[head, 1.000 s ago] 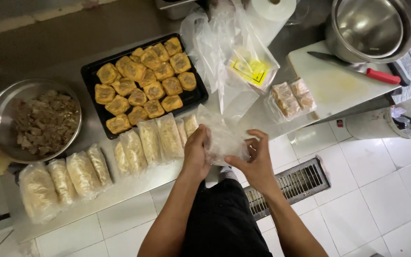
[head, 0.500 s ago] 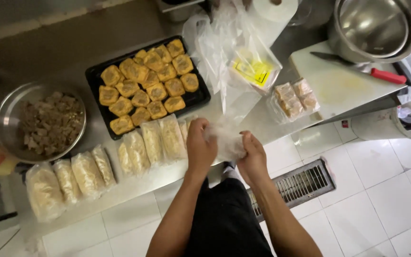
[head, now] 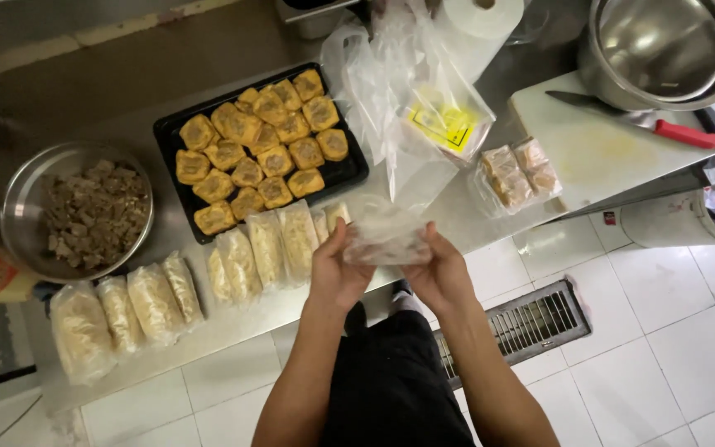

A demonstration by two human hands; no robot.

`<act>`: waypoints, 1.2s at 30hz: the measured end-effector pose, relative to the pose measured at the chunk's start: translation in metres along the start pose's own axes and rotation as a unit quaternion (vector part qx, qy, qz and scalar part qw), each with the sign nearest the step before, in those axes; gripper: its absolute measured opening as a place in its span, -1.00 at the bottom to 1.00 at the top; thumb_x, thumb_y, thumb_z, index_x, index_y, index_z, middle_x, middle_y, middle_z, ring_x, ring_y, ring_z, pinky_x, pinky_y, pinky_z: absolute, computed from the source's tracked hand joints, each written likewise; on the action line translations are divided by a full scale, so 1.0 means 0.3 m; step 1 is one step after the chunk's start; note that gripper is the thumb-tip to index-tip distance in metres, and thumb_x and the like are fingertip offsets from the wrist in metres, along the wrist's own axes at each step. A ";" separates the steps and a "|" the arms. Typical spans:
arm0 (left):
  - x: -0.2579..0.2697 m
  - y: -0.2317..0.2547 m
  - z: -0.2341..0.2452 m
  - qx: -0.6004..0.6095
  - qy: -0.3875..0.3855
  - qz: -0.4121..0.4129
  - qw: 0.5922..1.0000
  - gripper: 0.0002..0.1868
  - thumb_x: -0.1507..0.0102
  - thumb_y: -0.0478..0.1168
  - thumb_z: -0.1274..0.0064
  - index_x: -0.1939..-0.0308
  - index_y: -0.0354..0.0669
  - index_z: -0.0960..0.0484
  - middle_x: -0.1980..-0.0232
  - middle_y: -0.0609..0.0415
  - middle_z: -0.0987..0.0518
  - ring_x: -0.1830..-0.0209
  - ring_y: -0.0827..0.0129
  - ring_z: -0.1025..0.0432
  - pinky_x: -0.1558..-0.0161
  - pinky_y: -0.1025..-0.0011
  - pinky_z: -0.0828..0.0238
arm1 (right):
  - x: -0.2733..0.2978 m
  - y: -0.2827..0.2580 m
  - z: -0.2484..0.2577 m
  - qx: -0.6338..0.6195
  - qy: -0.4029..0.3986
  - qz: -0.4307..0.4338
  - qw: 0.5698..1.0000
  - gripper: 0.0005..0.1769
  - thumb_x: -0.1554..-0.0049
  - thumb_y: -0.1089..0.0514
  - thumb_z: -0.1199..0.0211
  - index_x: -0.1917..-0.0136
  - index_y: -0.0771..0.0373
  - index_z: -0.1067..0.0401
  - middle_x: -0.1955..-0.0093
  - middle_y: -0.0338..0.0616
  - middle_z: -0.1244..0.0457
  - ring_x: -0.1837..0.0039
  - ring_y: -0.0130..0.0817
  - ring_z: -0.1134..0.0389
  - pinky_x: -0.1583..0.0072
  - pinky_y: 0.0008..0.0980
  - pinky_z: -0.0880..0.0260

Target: The person takes square food items from a tray and small rolls from a pile, placing them into individual plastic bags and folding the bags to close them.

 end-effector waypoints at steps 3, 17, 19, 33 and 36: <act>0.061 0.006 -0.030 -0.330 -0.067 -0.094 0.937 -0.28 0.01 -0.38 -0.30 -0.10 -0.07 -0.20 0.12 0.02 -0.48 0.17 0.33 -0.45 0.08 0.37 -0.44 | -0.024 -0.023 -0.004 0.073 -0.050 0.036 0.995 -0.54 -0.18 -0.15 -0.03 -0.16 0.21 -0.35 -0.13 -0.08 -0.31 -0.16 -0.20 -0.34 -0.26 -0.13 -0.28; 0.026 0.059 -0.096 -0.654 0.234 -0.364 0.621 -0.90 -0.18 -0.33 0.07 0.24 -0.10 -0.37 0.42 -0.03 -0.40 0.37 -0.14 -0.45 0.24 -0.01 -0.37 | 0.101 -0.007 -0.108 0.505 0.068 0.361 0.781 -0.58 0.05 0.42 -0.27 -0.06 0.27 -0.24 0.00 -0.04 -0.14 -0.01 -0.18 -0.22 -0.08 -0.19 -0.25; 0.016 0.048 -0.078 -0.656 0.234 -0.365 0.618 -0.85 -0.13 -0.37 0.06 0.29 -0.07 -0.35 0.43 0.05 -0.36 0.38 -0.09 -0.47 0.23 0.04 -0.40 | 0.140 -0.007 -0.103 0.563 0.067 0.347 0.747 -0.44 0.07 0.33 -0.37 -0.17 0.26 -0.22 -0.18 0.00 -0.07 -0.15 -0.07 -0.20 -0.18 -0.10 -0.22; 0.008 -0.110 -0.010 -0.774 0.005 -0.300 0.558 -0.61 -0.08 -0.40 0.03 0.06 -0.06 -0.26 0.06 0.02 -0.24 0.19 -0.17 -0.40 0.24 -0.05 -0.43 | -0.087 -0.007 0.009 0.903 0.013 0.059 0.425 -0.68 0.00 0.03 -0.21 0.40 0.34 -0.45 0.42 0.11 -0.27 0.25 0.15 -0.39 0.26 -0.02 -0.41; 0.094 -0.060 -0.138 -0.718 0.059 -0.081 0.689 -0.56 -0.27 0.14 0.22 -0.07 -0.04 -0.26 0.12 -0.13 -0.41 0.02 -0.08 -0.42 -0.08 0.07 -0.30 | -0.172 -0.009 0.126 0.930 0.021 0.047 0.363 -0.63 0.02 -0.09 -0.20 0.40 0.25 -0.48 0.41 0.00 -0.28 0.20 0.01 -0.38 0.18 -0.07 -0.41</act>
Point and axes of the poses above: each hand's wrist, its own x-axis away from the middle knuckle, its own z-axis out of the back of the hand, y = z × x, the point moved 1 cm from there along -x, towards the middle knuckle
